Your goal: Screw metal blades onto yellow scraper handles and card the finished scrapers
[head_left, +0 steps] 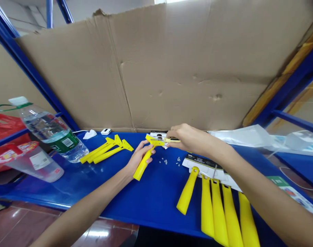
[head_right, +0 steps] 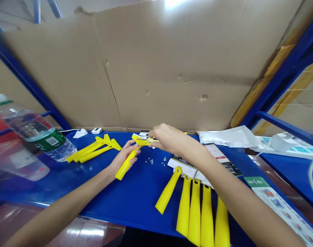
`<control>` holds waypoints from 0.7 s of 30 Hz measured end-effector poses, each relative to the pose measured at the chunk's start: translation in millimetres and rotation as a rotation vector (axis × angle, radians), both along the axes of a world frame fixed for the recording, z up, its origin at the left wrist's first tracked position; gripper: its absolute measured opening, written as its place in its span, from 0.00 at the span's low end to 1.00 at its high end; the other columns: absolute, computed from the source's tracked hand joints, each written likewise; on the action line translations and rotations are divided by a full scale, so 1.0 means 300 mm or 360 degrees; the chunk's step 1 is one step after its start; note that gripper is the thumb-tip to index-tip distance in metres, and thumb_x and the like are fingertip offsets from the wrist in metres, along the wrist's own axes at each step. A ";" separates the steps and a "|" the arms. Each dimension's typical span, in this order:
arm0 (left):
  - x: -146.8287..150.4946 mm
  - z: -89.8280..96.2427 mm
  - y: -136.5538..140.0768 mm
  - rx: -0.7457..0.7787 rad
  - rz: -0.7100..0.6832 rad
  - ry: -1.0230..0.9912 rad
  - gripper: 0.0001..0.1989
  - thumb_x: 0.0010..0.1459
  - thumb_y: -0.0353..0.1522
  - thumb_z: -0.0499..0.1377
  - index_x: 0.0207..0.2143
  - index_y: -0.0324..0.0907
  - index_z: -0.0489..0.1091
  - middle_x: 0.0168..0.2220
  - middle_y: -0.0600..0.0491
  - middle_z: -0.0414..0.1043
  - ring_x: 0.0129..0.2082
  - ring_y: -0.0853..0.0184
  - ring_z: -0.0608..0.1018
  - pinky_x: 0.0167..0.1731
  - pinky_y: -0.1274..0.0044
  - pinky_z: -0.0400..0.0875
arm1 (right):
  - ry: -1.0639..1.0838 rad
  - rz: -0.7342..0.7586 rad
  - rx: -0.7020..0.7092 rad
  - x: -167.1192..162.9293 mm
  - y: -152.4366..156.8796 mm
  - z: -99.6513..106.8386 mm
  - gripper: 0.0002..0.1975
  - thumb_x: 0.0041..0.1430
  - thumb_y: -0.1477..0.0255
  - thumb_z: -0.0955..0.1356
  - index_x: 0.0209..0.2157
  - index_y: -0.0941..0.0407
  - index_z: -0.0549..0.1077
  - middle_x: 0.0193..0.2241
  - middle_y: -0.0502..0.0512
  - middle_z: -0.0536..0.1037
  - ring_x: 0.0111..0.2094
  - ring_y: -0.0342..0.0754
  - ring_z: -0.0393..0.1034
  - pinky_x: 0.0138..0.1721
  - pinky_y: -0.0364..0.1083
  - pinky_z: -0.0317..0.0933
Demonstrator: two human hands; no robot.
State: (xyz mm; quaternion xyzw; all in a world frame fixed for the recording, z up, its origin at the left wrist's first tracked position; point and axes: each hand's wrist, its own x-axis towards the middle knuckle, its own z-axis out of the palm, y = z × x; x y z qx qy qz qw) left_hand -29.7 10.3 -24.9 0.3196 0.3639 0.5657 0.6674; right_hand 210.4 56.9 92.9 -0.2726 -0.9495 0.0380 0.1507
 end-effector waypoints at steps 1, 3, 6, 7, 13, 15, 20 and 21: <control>-0.003 0.008 0.001 0.0024 0.0028 0.0011 0.25 0.57 0.32 0.74 0.52 0.44 0.68 0.45 0.49 0.76 0.30 0.73 0.78 0.14 0.87 0.62 | -0.0006 -0.0010 -0.0067 0.001 0.006 -0.006 0.11 0.70 0.64 0.72 0.42 0.57 0.81 0.38 0.60 0.83 0.36 0.52 0.76 0.36 0.47 0.62; -0.010 0.026 0.003 0.0071 0.0078 0.0028 0.26 0.55 0.32 0.75 0.51 0.44 0.68 0.43 0.50 0.76 0.30 0.73 0.78 0.14 0.87 0.62 | -0.0009 -0.0012 -0.0194 0.001 0.024 -0.012 0.13 0.71 0.62 0.69 0.44 0.56 0.82 0.39 0.60 0.84 0.36 0.51 0.76 0.37 0.47 0.62; -0.029 0.057 0.010 0.0152 0.0104 0.0074 0.27 0.52 0.34 0.77 0.50 0.44 0.69 0.39 0.51 0.77 0.30 0.70 0.80 0.16 0.86 0.64 | -0.0034 0.0082 -0.0351 -0.002 0.068 -0.014 0.15 0.72 0.61 0.66 0.46 0.56 0.81 0.38 0.58 0.84 0.35 0.50 0.74 0.37 0.47 0.61; -0.038 0.066 0.013 0.0195 0.0114 0.0092 0.28 0.51 0.34 0.77 0.49 0.43 0.69 0.39 0.51 0.77 0.31 0.68 0.81 0.16 0.85 0.66 | -0.0042 0.0106 -0.0391 -0.004 0.089 -0.016 0.15 0.72 0.61 0.66 0.44 0.56 0.81 0.37 0.57 0.83 0.33 0.50 0.73 0.36 0.47 0.60; -0.111 0.104 0.034 0.0406 0.0341 0.0168 0.27 0.52 0.38 0.77 0.48 0.44 0.69 0.44 0.50 0.79 0.36 0.64 0.85 0.22 0.82 0.74 | 0.0067 -0.0434 -0.0382 -0.025 0.234 -0.108 0.22 0.61 0.50 0.71 0.32 0.57 0.79 0.29 0.58 0.79 0.30 0.51 0.68 0.33 0.48 0.54; -0.128 0.118 0.034 0.0428 0.0421 0.0150 0.27 0.52 0.38 0.77 0.48 0.45 0.68 0.45 0.51 0.79 0.40 0.62 0.86 0.23 0.82 0.75 | 0.0065 -0.0504 -0.0406 -0.037 0.267 -0.157 0.24 0.61 0.49 0.71 0.33 0.58 0.80 0.29 0.59 0.80 0.31 0.52 0.71 0.34 0.48 0.55; -0.138 0.149 0.017 0.0450 0.0445 0.0087 0.27 0.52 0.37 0.78 0.48 0.46 0.68 0.46 0.52 0.76 0.44 0.62 0.86 0.26 0.82 0.76 | 0.0108 -0.0622 -0.0427 -0.075 0.293 -0.252 0.25 0.63 0.49 0.71 0.37 0.59 0.81 0.32 0.62 0.83 0.35 0.56 0.76 0.34 0.48 0.56; -0.136 0.152 0.014 0.0438 0.0443 0.0073 0.27 0.52 0.36 0.78 0.48 0.45 0.68 0.46 0.53 0.76 0.43 0.62 0.86 0.25 0.82 0.75 | 0.0125 -0.0654 -0.0430 -0.083 0.295 -0.265 0.24 0.63 0.50 0.71 0.38 0.59 0.81 0.33 0.63 0.83 0.36 0.56 0.76 0.35 0.48 0.56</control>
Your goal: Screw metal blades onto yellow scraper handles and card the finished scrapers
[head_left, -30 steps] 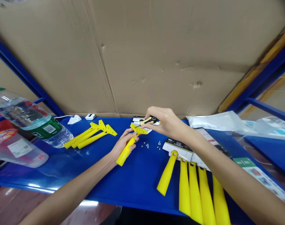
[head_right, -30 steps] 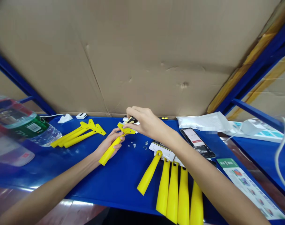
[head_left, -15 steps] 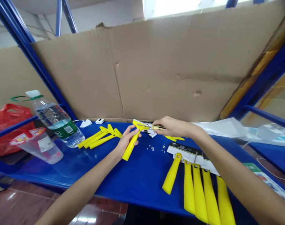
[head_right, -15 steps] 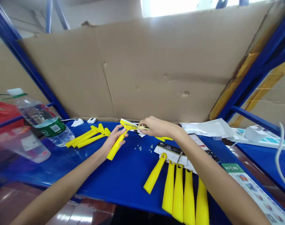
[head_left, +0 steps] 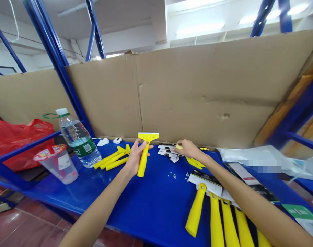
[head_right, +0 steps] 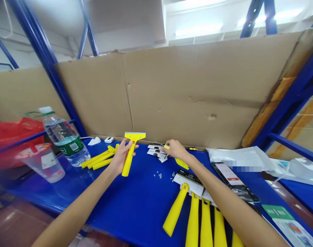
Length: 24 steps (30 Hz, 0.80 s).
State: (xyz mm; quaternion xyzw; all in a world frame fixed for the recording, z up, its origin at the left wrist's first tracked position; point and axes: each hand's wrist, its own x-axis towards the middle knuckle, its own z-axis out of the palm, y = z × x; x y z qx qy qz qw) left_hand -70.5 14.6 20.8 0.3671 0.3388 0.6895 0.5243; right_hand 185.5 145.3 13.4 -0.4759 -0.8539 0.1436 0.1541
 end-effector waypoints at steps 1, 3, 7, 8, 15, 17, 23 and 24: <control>0.002 0.001 -0.002 -0.0011 -0.0009 -0.0015 0.27 0.52 0.36 0.78 0.48 0.45 0.68 0.46 0.53 0.76 0.43 0.63 0.86 0.25 0.82 0.75 | 0.0009 -0.0034 -0.0005 -0.007 0.001 -0.011 0.23 0.63 0.51 0.72 0.39 0.59 0.81 0.33 0.63 0.83 0.36 0.56 0.76 0.34 0.48 0.56; 0.005 0.000 -0.004 -0.0020 -0.0033 -0.0040 0.26 0.51 0.36 0.78 0.47 0.45 0.68 0.46 0.53 0.75 0.42 0.64 0.85 0.25 0.83 0.74 | 0.0021 -0.0097 -0.0024 -0.020 0.005 -0.029 0.22 0.63 0.53 0.72 0.37 0.60 0.81 0.31 0.64 0.83 0.34 0.56 0.77 0.33 0.48 0.56; 0.008 -0.008 -0.003 -0.0020 -0.0075 -0.0051 0.25 0.51 0.35 0.78 0.45 0.45 0.68 0.44 0.54 0.73 0.40 0.65 0.84 0.25 0.82 0.73 | 0.0061 -0.0163 -0.0060 -0.032 0.009 -0.050 0.14 0.64 0.61 0.73 0.38 0.59 0.80 0.31 0.61 0.83 0.32 0.53 0.77 0.31 0.46 0.56; 0.009 -0.011 -0.003 -0.0021 -0.0085 -0.0053 0.25 0.51 0.35 0.78 0.45 0.45 0.68 0.43 0.54 0.73 0.40 0.65 0.84 0.25 0.82 0.73 | 0.0072 -0.0160 -0.0078 -0.033 0.008 -0.052 0.11 0.64 0.64 0.73 0.39 0.58 0.80 0.31 0.59 0.83 0.31 0.51 0.77 0.30 0.45 0.56; 0.015 -0.015 -0.001 -0.0048 -0.0097 -0.0059 0.26 0.50 0.34 0.78 0.46 0.45 0.69 0.42 0.54 0.73 0.36 0.67 0.82 0.24 0.82 0.72 | 0.0084 -0.0177 -0.0130 -0.038 0.005 -0.054 0.13 0.67 0.61 0.72 0.41 0.57 0.80 0.34 0.58 0.85 0.32 0.51 0.80 0.31 0.44 0.59; 0.016 -0.015 0.000 -0.0055 -0.0097 -0.0055 0.25 0.50 0.33 0.78 0.45 0.45 0.68 0.42 0.54 0.73 0.36 0.68 0.81 0.24 0.82 0.71 | 0.0073 -0.0240 -0.0097 -0.040 0.009 -0.056 0.19 0.66 0.54 0.72 0.43 0.58 0.80 0.38 0.64 0.85 0.41 0.57 0.81 0.34 0.45 0.59; 0.014 -0.021 0.006 -0.0083 -0.0091 -0.0087 0.27 0.49 0.33 0.78 0.46 0.45 0.67 0.42 0.54 0.74 0.35 0.68 0.81 0.23 0.81 0.71 | 0.0038 -0.0260 -0.0209 -0.054 0.046 -0.063 0.23 0.63 0.48 0.73 0.35 0.56 0.79 0.30 0.62 0.83 0.34 0.57 0.81 0.31 0.46 0.60; 0.013 -0.022 0.008 -0.0090 -0.0086 -0.0092 0.28 0.49 0.33 0.78 0.46 0.46 0.67 0.42 0.54 0.75 0.35 0.68 0.81 0.23 0.81 0.71 | 0.0038 -0.0255 -0.0259 -0.058 0.055 -0.066 0.23 0.62 0.48 0.74 0.33 0.56 0.78 0.26 0.59 0.82 0.29 0.55 0.79 0.29 0.46 0.60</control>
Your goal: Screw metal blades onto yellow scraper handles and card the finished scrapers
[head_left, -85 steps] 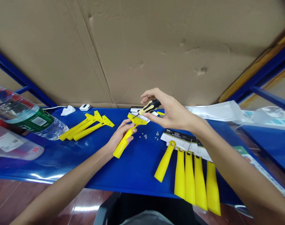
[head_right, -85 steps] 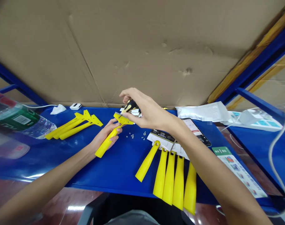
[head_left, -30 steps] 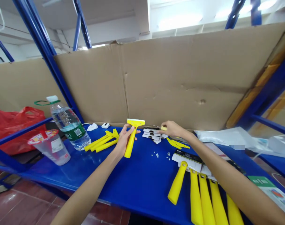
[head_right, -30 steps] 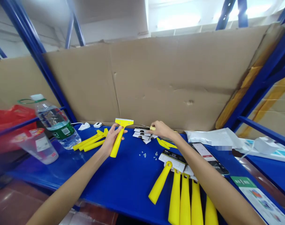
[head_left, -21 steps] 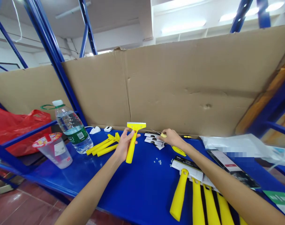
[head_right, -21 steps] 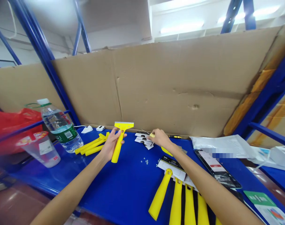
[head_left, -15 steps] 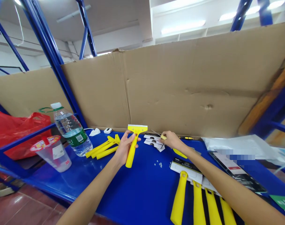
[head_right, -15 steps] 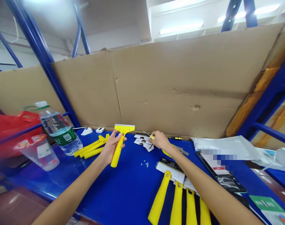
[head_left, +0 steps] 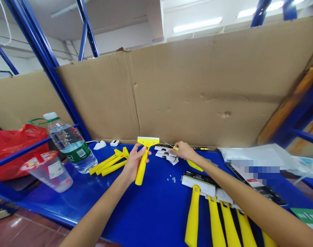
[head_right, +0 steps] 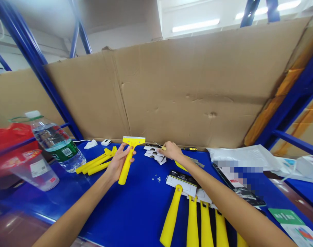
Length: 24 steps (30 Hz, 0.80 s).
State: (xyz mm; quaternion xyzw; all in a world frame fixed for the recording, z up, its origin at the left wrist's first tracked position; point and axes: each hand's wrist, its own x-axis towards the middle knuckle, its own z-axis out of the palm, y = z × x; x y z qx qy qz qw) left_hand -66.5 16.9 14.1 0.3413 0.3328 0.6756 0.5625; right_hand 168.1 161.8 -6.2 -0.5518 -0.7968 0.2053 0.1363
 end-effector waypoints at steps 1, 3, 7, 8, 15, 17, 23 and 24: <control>0.000 -0.001 0.002 -0.0006 0.0004 -0.0002 0.28 0.49 0.33 0.78 0.46 0.46 0.67 0.42 0.54 0.75 0.35 0.68 0.81 0.23 0.81 0.71 | 0.0009 0.0006 -0.0053 -0.004 0.009 -0.004 0.23 0.61 0.48 0.74 0.31 0.56 0.77 0.23 0.57 0.79 0.24 0.52 0.77 0.27 0.46 0.60; -0.001 -0.002 0.005 -0.0020 0.0004 -0.0005 0.27 0.49 0.33 0.78 0.46 0.45 0.67 0.42 0.54 0.75 0.35 0.67 0.81 0.24 0.81 0.71 | 0.0042 0.0020 -0.0137 -0.012 0.024 -0.014 0.23 0.60 0.51 0.75 0.28 0.56 0.74 0.18 0.52 0.75 0.17 0.49 0.72 0.23 0.45 0.59; -0.003 0.000 0.010 -0.0037 0.0024 -0.0035 0.27 0.49 0.33 0.78 0.46 0.45 0.68 0.42 0.54 0.75 0.35 0.68 0.81 0.24 0.82 0.72 | 0.0136 0.0062 -0.0123 -0.021 0.033 -0.021 0.16 0.61 0.61 0.76 0.28 0.55 0.71 0.16 0.47 0.71 0.15 0.47 0.68 0.20 0.44 0.58; -0.005 0.002 0.011 -0.0037 0.0033 -0.0050 0.26 0.49 0.32 0.78 0.46 0.45 0.69 0.42 0.54 0.75 0.36 0.68 0.81 0.24 0.82 0.72 | 0.0156 0.0086 -0.0078 -0.019 0.029 -0.015 0.14 0.61 0.63 0.75 0.29 0.55 0.72 0.17 0.47 0.72 0.16 0.47 0.69 0.21 0.44 0.59; -0.055 0.006 0.019 -0.0048 0.0153 -0.0147 0.21 0.53 0.34 0.75 0.44 0.43 0.71 0.42 0.51 0.79 0.30 0.70 0.81 0.21 0.82 0.71 | 0.0352 0.0349 0.0633 0.048 -0.076 0.091 0.06 0.67 0.68 0.69 0.43 0.54 0.76 0.46 0.58 0.84 0.48 0.56 0.78 0.49 0.50 0.67; -0.076 0.005 0.022 -0.0035 0.0163 -0.0157 0.18 0.55 0.35 0.74 0.45 0.43 0.72 0.41 0.51 0.80 0.28 0.71 0.80 0.20 0.83 0.71 | 0.0356 0.0483 0.0858 0.075 -0.112 0.115 0.08 0.70 0.71 0.66 0.46 0.54 0.77 0.46 0.59 0.84 0.48 0.55 0.79 0.48 0.49 0.67; -0.097 0.016 0.017 0.0111 0.0251 -0.0236 0.17 0.58 0.31 0.71 0.49 0.43 0.73 0.46 0.49 0.82 0.33 0.70 0.82 0.22 0.83 0.73 | 0.0148 0.0921 0.1662 0.113 -0.191 0.152 0.22 0.64 0.85 0.62 0.55 0.55 0.74 0.54 0.58 0.85 0.47 0.52 0.84 0.38 0.45 0.72; -0.094 0.022 0.012 0.0127 0.0251 -0.0225 0.16 0.59 0.31 0.70 0.49 0.43 0.73 0.49 0.48 0.82 0.33 0.70 0.81 0.22 0.83 0.73 | 0.0153 0.0957 0.1717 0.113 -0.199 0.156 0.24 0.63 0.86 0.62 0.56 0.55 0.73 0.55 0.58 0.84 0.49 0.52 0.84 0.39 0.46 0.73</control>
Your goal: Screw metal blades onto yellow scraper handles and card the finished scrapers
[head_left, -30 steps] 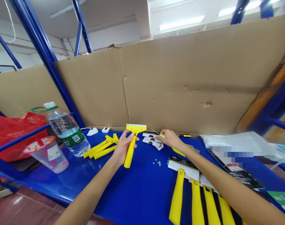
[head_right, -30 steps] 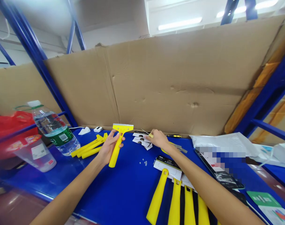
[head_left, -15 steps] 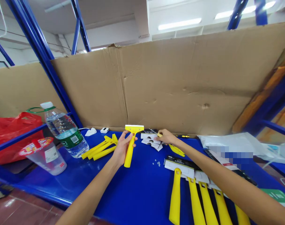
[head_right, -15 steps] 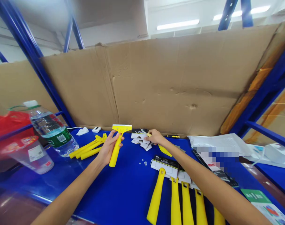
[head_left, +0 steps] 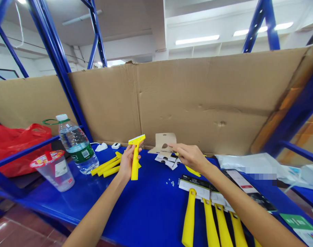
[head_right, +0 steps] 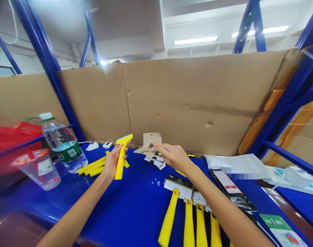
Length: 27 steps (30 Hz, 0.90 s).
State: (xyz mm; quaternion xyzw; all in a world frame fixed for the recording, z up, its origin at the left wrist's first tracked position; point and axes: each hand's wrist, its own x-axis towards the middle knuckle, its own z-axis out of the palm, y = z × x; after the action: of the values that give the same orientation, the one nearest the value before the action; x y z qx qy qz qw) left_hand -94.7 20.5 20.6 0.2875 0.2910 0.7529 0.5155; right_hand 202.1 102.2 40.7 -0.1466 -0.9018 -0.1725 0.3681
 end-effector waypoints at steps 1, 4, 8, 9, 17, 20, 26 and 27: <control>0.004 0.007 -0.005 0.0020 0.0005 0.0020 0.16 0.59 0.31 0.70 0.49 0.42 0.73 0.51 0.47 0.81 0.33 0.71 0.81 0.22 0.83 0.73 | 0.0016 0.0039 0.0023 0.000 -0.006 0.005 0.25 0.62 0.87 0.61 0.56 0.56 0.73 0.56 0.58 0.84 0.50 0.52 0.83 0.40 0.46 0.74; 0.020 0.051 -0.022 0.0117 0.0040 0.0090 0.16 0.59 0.31 0.71 0.49 0.41 0.74 0.56 0.44 0.80 0.33 0.71 0.80 0.25 0.82 0.75 | 0.0081 0.0173 -0.0095 0.003 -0.018 0.017 0.26 0.61 0.87 0.61 0.56 0.54 0.74 0.56 0.58 0.84 0.50 0.51 0.83 0.42 0.45 0.74; 0.058 0.181 -0.020 0.0322 0.0065 0.0141 0.15 0.62 0.31 0.70 0.51 0.42 0.75 0.55 0.45 0.80 0.36 0.71 0.80 0.34 0.82 0.78 | 0.0045 0.0215 -0.0677 0.011 -0.038 0.041 0.20 0.66 0.79 0.62 0.54 0.51 0.77 0.52 0.58 0.85 0.51 0.51 0.82 0.50 0.47 0.72; 0.072 0.224 -0.012 0.0396 0.0036 0.0139 0.14 0.63 0.29 0.69 0.51 0.43 0.75 0.55 0.45 0.80 0.37 0.72 0.81 0.38 0.82 0.79 | 0.0052 0.0184 -0.0851 0.013 -0.046 0.050 0.17 0.68 0.74 0.63 0.52 0.51 0.78 0.51 0.58 0.86 0.49 0.52 0.82 0.50 0.47 0.71; 0.233 0.458 0.130 0.0802 -0.0095 0.0081 0.13 0.64 0.24 0.66 0.50 0.41 0.74 0.54 0.46 0.79 0.57 0.63 0.81 0.60 0.72 0.74 | 0.0452 0.0128 -0.1235 0.032 -0.099 0.139 0.12 0.69 0.60 0.68 0.36 0.53 0.76 0.35 0.54 0.86 0.27 0.45 0.67 0.33 0.44 0.62; 0.286 0.457 0.166 0.0817 -0.0163 0.0060 0.10 0.64 0.24 0.66 0.47 0.40 0.73 0.55 0.45 0.79 0.60 0.60 0.80 0.63 0.69 0.73 | 0.0694 0.0129 -0.1222 0.038 -0.104 0.160 0.11 0.66 0.61 0.71 0.34 0.53 0.76 0.24 0.48 0.76 0.24 0.44 0.63 0.28 0.44 0.57; 0.341 0.418 0.160 0.0720 -0.0294 0.0196 0.19 0.57 0.26 0.73 0.49 0.41 0.73 0.54 0.44 0.81 0.58 0.54 0.82 0.58 0.64 0.78 | 0.1013 0.0184 -0.1519 0.040 -0.098 0.184 0.16 0.61 0.56 0.76 0.33 0.51 0.72 0.20 0.42 0.65 0.16 0.42 0.60 0.19 0.43 0.55; 0.342 0.413 0.154 0.0699 -0.0314 0.0273 0.20 0.56 0.27 0.74 0.49 0.42 0.74 0.54 0.44 0.81 0.57 0.53 0.83 0.56 0.65 0.78 | 0.1041 0.0198 -0.1535 0.041 -0.096 0.186 0.16 0.60 0.56 0.77 0.33 0.51 0.72 0.20 0.42 0.65 0.16 0.42 0.60 0.18 0.44 0.56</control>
State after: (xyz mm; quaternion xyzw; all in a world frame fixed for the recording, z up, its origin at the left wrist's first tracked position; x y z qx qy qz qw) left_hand 7.9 66.9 144.6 0.4825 0.1339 0.7169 0.4852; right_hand 214.6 73.5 96.5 -0.2899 -0.7248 0.3336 0.5285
